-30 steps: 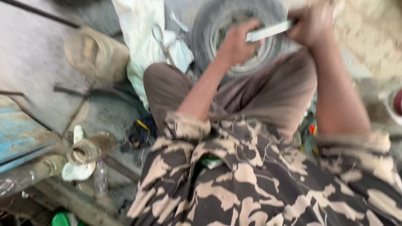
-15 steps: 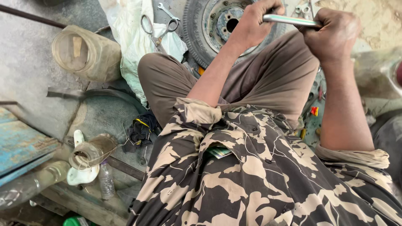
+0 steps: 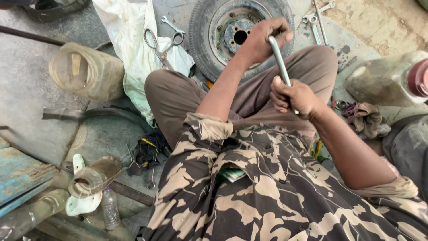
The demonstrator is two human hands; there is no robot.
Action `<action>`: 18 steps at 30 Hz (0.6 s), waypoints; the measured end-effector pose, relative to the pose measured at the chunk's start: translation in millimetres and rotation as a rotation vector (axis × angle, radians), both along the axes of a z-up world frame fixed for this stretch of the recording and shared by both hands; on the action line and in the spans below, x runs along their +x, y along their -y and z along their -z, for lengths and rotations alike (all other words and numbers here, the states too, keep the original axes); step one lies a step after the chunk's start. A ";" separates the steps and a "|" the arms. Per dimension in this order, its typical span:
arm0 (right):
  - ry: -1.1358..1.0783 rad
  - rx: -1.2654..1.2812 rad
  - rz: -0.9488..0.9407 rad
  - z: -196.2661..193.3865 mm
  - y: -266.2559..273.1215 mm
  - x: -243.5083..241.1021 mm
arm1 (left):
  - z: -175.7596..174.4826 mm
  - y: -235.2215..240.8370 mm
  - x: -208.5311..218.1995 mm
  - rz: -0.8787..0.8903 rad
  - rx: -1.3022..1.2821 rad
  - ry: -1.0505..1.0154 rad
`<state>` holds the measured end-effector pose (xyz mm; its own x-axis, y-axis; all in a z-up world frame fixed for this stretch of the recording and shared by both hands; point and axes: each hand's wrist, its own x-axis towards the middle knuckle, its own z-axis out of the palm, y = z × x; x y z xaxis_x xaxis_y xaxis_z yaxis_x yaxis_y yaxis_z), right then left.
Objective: The person sits on the ground and uses a metal tool to work on the center of a tire rim. They repeatedly insert and twist the tool, then use a yellow hose to apply air to the tire valve.
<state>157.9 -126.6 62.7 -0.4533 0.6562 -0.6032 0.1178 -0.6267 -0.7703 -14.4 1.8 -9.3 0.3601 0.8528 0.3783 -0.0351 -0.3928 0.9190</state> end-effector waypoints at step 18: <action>0.260 0.081 0.194 -0.3 -1.7 -44.7 | 5.1 -12.9 -15.0 0.037 -0.226 0.164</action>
